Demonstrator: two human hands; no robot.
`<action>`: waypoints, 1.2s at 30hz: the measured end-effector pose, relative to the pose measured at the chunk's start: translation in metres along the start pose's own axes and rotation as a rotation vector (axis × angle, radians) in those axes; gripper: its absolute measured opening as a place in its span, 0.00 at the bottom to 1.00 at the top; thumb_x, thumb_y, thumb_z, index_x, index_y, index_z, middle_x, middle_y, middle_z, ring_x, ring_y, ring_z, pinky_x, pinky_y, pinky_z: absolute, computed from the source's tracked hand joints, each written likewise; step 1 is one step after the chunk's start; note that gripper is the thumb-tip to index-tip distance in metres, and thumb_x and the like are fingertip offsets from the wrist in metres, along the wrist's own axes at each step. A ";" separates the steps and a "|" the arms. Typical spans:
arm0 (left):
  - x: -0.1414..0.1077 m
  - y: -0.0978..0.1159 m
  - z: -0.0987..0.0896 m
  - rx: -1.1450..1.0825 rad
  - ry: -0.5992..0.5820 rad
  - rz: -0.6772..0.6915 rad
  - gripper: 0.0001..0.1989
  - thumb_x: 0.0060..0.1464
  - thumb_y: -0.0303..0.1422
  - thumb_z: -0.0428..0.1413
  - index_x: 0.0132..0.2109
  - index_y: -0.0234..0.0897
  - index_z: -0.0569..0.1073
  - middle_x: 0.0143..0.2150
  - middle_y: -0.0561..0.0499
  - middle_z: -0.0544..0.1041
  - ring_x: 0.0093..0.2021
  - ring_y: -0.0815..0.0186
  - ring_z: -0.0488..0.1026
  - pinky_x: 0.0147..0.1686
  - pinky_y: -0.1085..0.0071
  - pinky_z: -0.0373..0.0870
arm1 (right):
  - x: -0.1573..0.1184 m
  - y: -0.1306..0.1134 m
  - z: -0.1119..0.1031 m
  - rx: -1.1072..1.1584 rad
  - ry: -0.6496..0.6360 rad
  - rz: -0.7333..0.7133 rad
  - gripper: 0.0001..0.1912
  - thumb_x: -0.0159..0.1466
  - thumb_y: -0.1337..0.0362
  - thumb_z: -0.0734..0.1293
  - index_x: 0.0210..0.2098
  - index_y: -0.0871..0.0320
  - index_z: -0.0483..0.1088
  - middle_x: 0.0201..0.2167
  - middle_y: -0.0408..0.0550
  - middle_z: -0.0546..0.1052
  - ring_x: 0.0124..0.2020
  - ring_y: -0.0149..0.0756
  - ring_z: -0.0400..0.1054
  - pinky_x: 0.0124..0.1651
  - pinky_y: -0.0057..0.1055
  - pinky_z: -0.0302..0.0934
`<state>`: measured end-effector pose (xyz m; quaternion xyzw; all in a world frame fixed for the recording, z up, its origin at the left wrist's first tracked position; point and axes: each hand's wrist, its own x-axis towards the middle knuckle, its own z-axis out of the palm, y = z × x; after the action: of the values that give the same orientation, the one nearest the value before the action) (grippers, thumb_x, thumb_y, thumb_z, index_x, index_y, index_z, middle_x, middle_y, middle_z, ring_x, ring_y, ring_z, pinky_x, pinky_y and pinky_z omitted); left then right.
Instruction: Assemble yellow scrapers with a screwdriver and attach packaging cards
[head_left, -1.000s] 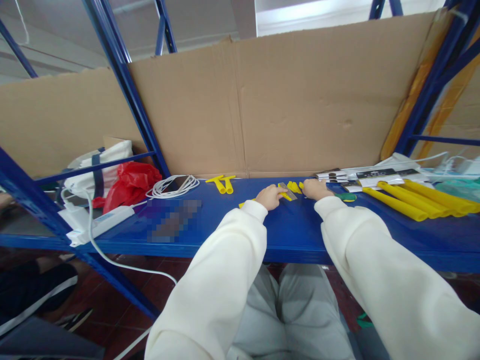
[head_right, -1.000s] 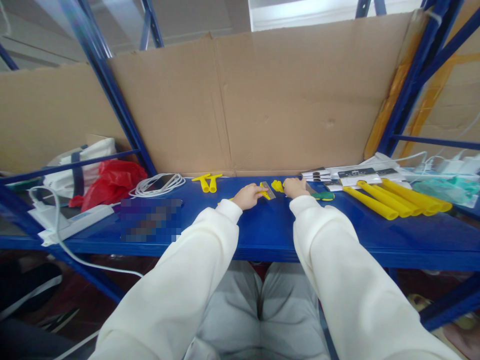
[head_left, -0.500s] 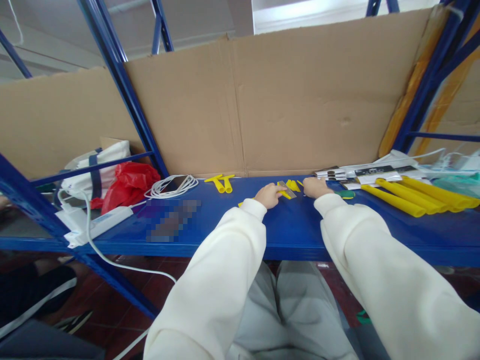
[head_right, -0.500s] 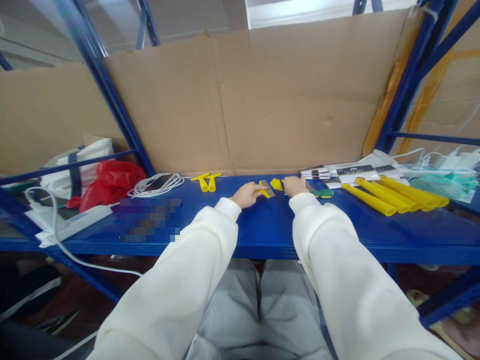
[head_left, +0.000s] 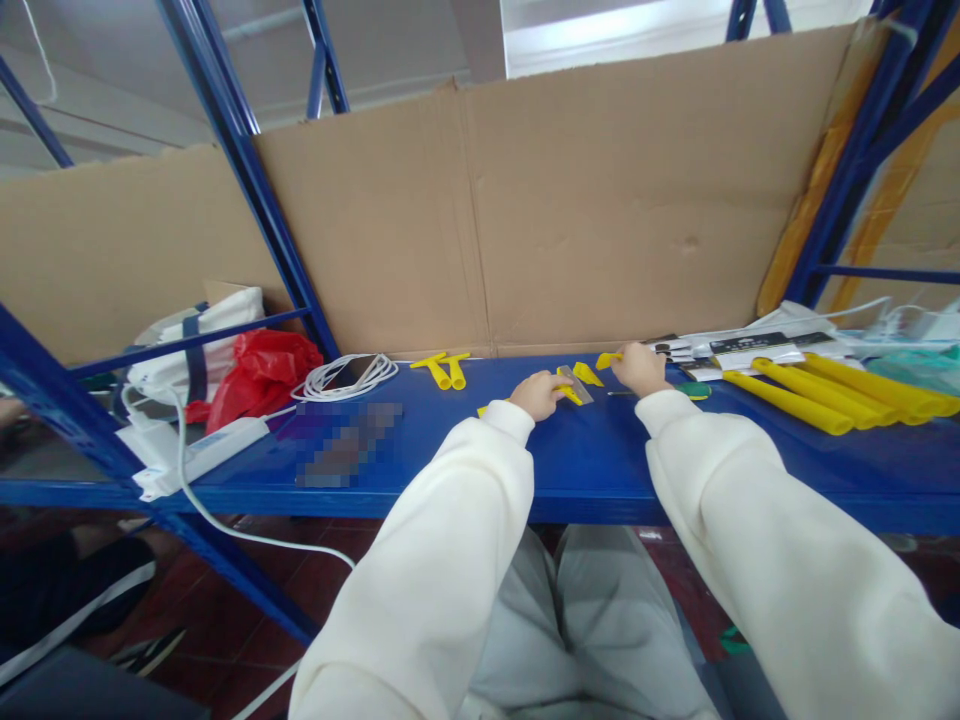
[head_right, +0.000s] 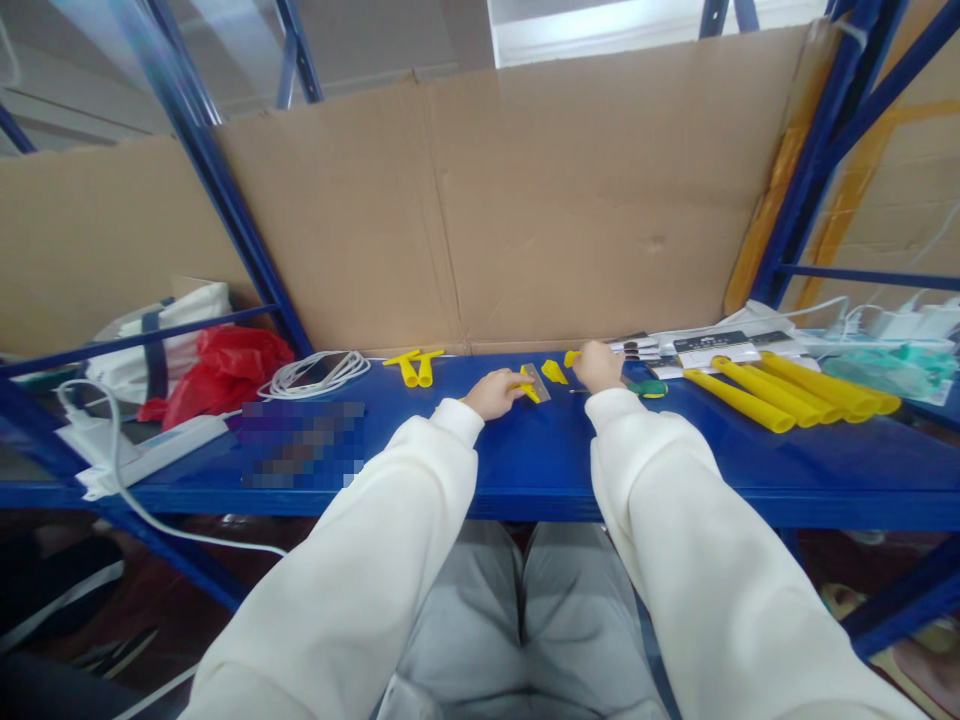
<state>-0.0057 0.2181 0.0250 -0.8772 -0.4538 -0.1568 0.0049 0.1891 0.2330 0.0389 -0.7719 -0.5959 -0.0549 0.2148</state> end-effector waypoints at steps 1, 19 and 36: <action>0.000 0.000 -0.001 0.003 0.000 -0.001 0.19 0.63 0.30 0.53 0.59 0.44 0.75 0.51 0.46 0.78 0.53 0.61 0.75 0.56 0.67 0.69 | 0.000 -0.001 -0.002 0.044 0.028 0.011 0.19 0.65 0.66 0.60 0.49 0.63 0.77 0.49 0.65 0.78 0.54 0.53 0.71 0.54 0.42 0.60; 0.000 -0.001 0.002 -0.037 0.029 -0.057 0.22 0.61 0.30 0.56 0.62 0.42 0.72 0.59 0.44 0.76 0.58 0.59 0.74 0.58 0.65 0.68 | -0.006 -0.016 -0.007 1.140 -0.305 0.298 0.08 0.67 0.73 0.60 0.39 0.66 0.71 0.21 0.49 0.76 0.19 0.30 0.69 0.26 0.26 0.66; -0.002 0.002 -0.002 -0.092 0.013 -0.149 0.28 0.60 0.32 0.58 0.66 0.36 0.64 0.57 0.41 0.77 0.57 0.57 0.74 0.56 0.66 0.69 | -0.014 -0.024 -0.007 0.988 -0.334 0.107 0.11 0.55 0.67 0.76 0.22 0.63 0.71 0.20 0.43 0.71 0.24 0.26 0.61 0.25 0.23 0.53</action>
<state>-0.0064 0.2150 0.0269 -0.8393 -0.5100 -0.1833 -0.0440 0.1641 0.2224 0.0471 -0.6063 -0.5365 0.3674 0.4578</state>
